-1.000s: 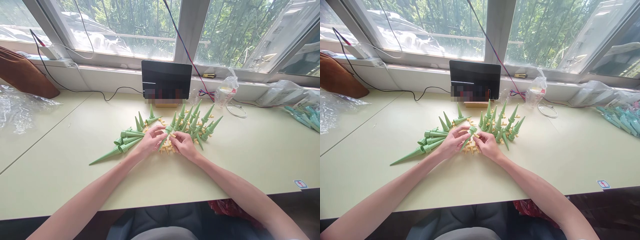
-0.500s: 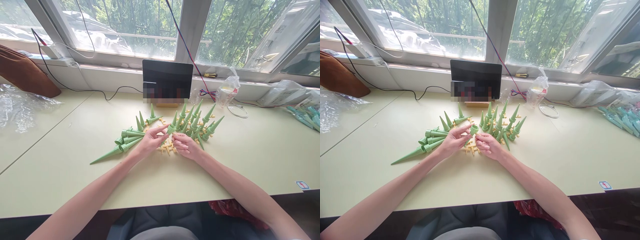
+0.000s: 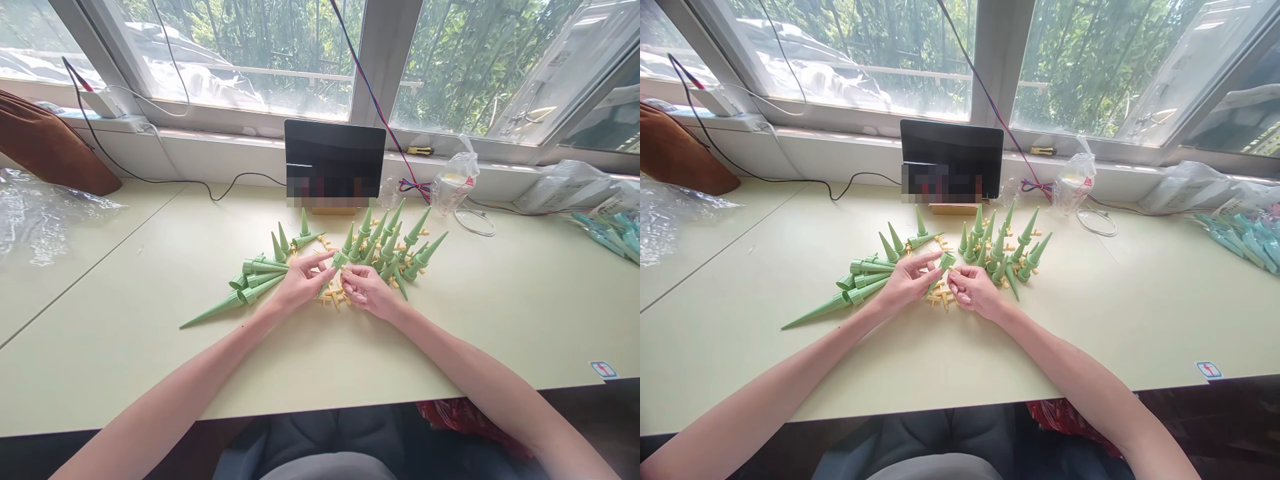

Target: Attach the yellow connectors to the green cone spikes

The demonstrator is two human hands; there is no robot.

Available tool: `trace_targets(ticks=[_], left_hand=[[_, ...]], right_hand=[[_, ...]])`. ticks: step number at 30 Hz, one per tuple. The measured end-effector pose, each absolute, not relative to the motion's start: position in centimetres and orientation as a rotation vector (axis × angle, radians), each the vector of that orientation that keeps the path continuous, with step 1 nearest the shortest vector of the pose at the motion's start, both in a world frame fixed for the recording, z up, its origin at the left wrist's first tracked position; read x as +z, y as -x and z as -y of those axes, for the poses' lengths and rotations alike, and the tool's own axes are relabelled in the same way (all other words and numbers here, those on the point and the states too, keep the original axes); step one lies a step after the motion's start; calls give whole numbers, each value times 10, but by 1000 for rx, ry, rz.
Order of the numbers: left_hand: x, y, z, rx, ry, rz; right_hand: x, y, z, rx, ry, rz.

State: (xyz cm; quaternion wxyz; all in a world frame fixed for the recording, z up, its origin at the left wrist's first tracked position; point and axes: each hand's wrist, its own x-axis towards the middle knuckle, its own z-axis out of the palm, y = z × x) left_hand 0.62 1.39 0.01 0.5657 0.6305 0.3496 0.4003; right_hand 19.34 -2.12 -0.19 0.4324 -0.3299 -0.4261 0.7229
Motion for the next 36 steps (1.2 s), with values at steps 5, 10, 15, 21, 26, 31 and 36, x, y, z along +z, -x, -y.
trace_targets(ticks=[5, 10, 15, 21, 26, 31, 36], left_hand=[[8, -8, -9, 906, -1397, -852], [8, -8, -9, 840, -1299, -847], [9, -7, -9, 817, -1253, -853], [9, -7, -10, 828, -1278, -825], [6, -7, -11, 836, -1309, -774], [4, -7, -13, 866, -1326, -727], [1, -6, -17, 883, -1357, -660]], right_hand=[[-8, -188, 27, 1380, 1005, 1359], [-15, -188, 28, 730, 1125, 1669], [-16, -188, 27, 397, 1150, 1810], [-16, -189, 26, 397, 1146, 1809], [-14, -190, 26, 567, 1121, 1727], [-9, -188, 29, 986, 1061, 1528], [-1, -188, 30, 1337, 986, 1348]])
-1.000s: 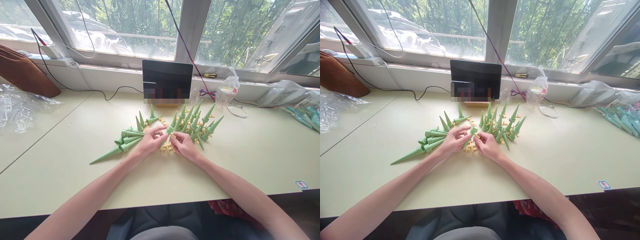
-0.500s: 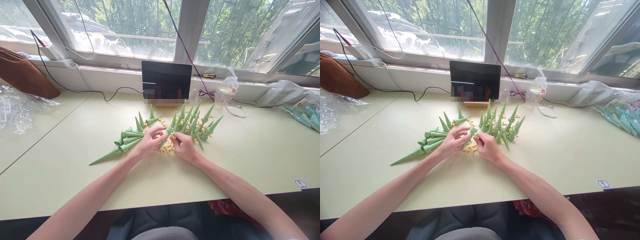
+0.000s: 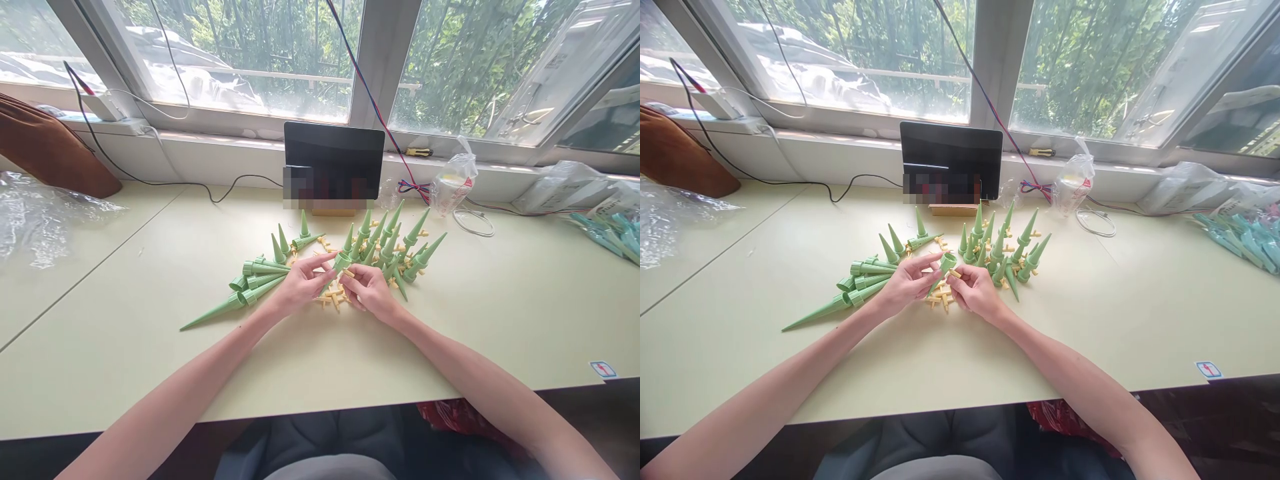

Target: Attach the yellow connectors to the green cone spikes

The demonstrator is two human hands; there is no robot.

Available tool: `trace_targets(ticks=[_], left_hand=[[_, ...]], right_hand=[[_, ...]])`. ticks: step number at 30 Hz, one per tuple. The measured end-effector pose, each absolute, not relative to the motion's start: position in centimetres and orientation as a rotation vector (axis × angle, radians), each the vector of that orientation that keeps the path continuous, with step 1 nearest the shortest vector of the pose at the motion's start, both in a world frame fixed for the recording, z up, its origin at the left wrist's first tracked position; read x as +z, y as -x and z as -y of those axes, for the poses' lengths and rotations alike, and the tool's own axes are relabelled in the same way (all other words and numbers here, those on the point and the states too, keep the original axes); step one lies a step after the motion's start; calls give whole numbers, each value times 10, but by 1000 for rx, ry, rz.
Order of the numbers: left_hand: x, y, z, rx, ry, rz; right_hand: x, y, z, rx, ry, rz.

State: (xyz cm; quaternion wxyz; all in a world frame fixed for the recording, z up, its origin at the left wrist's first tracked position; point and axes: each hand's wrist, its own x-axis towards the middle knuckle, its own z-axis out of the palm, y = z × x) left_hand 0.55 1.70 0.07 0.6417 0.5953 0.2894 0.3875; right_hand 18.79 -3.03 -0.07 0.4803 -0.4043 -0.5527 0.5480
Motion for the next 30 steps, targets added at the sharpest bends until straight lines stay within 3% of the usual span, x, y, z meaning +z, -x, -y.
trace_targets(ticks=[7, 12, 25, 30], left_hand=[[-5, -7, -18, 955, -1410, -595], [-6, -8, -16, 983, -1463, -596], [-3, -7, -15, 940, -1473, -763], [5, -6, -11, 929, -1484, -837]], right_hand=[[1, -194, 24, 1907, 678, 971], [-1, -198, 20, 2032, 573, 871], [4, -190, 29, 1711, 832, 1090], [-1, -189, 30, 1411, 985, 1376]])
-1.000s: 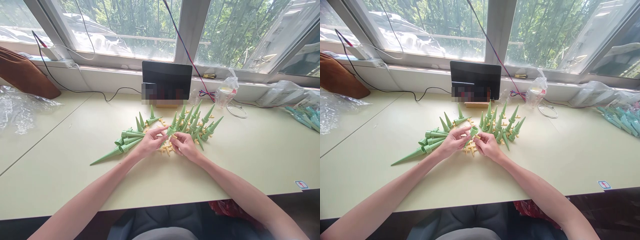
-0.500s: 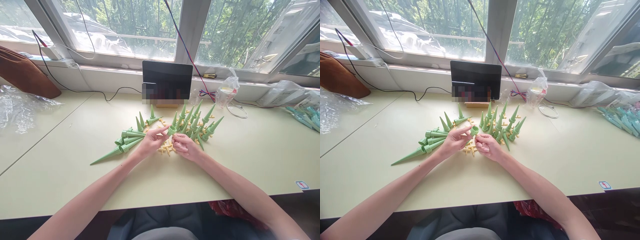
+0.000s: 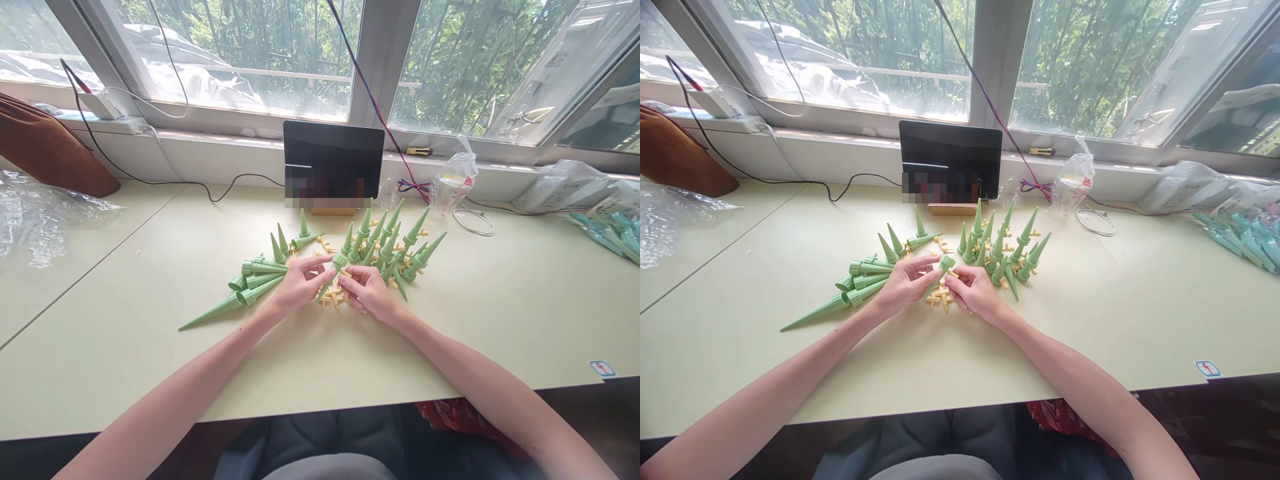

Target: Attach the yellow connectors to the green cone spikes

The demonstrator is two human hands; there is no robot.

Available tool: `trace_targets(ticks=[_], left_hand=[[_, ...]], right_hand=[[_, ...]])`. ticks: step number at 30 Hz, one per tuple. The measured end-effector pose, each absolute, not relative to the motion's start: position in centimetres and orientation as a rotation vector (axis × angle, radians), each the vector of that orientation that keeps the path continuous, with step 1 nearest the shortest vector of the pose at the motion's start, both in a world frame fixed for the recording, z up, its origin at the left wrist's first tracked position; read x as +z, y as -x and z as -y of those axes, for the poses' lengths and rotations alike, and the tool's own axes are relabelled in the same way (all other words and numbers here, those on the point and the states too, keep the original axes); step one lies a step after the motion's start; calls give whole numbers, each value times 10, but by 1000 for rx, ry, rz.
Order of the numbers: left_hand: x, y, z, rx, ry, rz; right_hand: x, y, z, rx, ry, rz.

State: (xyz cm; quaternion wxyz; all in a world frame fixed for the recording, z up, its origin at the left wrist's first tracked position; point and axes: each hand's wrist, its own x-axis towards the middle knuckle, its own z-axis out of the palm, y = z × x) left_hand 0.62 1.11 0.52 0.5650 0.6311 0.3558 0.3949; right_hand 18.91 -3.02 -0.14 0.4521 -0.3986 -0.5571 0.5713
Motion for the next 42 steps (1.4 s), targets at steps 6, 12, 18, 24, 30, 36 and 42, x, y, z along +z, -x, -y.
trace_targets(ticks=[6, 12, 18, 24, 30, 36, 42], left_hand=[[11, -5, -11, 820, -1330, -853], [9, -5, -12, 792, -1271, -848], [7, -6, -13, 815, -1293, -785], [8, -6, -12, 820, -1351, -747], [4, -10, -12, 931, -1430, -678], [6, -11, -7, 970, -1486, -783], [6, -10, -6, 926, -1457, -845]], right_hand=[[-14, -187, 29, 725, 1107, 1738], [-15, -187, 29, 557, 1118, 1789], [-10, -186, 31, 943, 1085, 1582], [0, -189, 29, 1594, 951, 1162], [-5, -199, 16, 2096, 627, 776], [-4, -199, 17, 2081, 653, 774], [1, -197, 23, 1895, 783, 973]])
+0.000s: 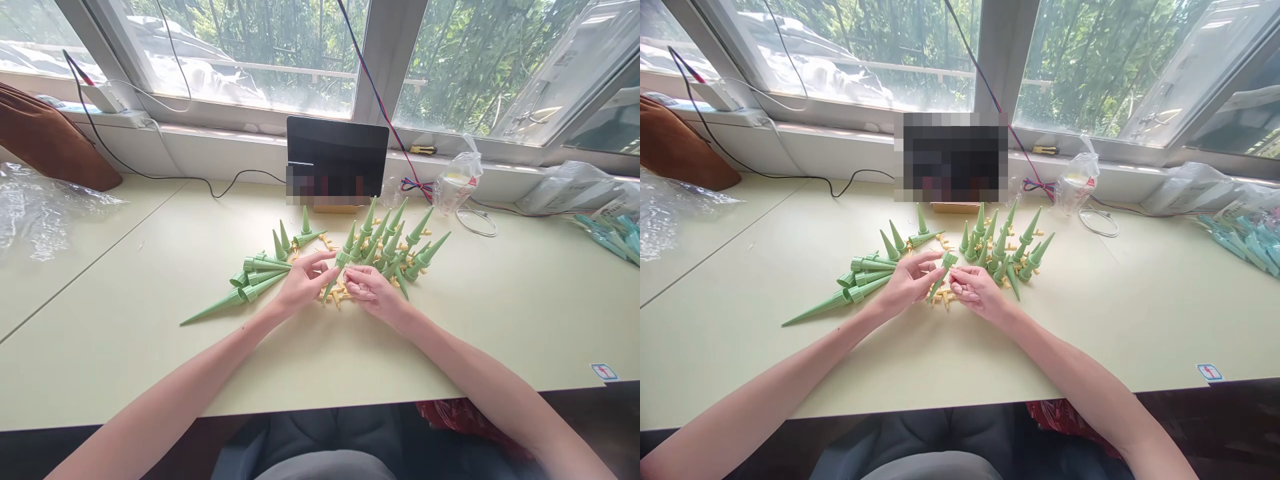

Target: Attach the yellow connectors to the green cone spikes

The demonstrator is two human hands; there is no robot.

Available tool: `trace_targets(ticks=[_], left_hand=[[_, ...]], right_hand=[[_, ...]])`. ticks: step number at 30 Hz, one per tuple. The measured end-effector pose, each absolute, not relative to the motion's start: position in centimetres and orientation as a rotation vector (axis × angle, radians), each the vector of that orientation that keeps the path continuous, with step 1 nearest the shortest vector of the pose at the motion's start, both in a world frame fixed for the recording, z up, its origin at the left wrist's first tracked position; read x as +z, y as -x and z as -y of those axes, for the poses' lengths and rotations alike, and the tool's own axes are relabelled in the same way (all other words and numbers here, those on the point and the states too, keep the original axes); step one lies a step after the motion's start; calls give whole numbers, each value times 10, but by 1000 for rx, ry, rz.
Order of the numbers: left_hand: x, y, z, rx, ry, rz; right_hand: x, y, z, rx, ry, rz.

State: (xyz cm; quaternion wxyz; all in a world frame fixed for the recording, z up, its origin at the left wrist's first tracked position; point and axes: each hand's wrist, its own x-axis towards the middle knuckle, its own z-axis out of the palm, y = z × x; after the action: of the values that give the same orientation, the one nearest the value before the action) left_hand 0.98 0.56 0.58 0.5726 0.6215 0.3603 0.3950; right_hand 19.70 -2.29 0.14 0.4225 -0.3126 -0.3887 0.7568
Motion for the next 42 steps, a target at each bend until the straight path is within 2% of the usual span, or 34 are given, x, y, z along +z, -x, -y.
trace_targets(ticks=[5, 11, 14, 19, 26, 31, 36, 42], left_hand=[[9, -10, -5, 826, -1305, -857], [10, -7, -8, 766, -1231, -863], [8, -7, -9, 773, -1250, -847], [5, -8, -10, 801, -1262, -831], [3, -9, -9, 816, -1256, -757], [-2, -11, -11, 920, -1321, -706], [-4, -11, -11, 951, -1390, -740], [0, -10, -9, 901, -1368, -811]], right_hand=[[5, -195, 28, 1612, 970, 1309], [-4, -193, 28, 838, 1129, 1750], [-7, -193, 27, 688, 1122, 1810], [-3, -192, 29, 858, 1133, 1715], [6, -195, 27, 1633, 967, 1226], [0, -200, 18, 2004, 735, 880], [-2, -200, 16, 2024, 723, 859], [5, -198, 22, 1815, 868, 1134]])
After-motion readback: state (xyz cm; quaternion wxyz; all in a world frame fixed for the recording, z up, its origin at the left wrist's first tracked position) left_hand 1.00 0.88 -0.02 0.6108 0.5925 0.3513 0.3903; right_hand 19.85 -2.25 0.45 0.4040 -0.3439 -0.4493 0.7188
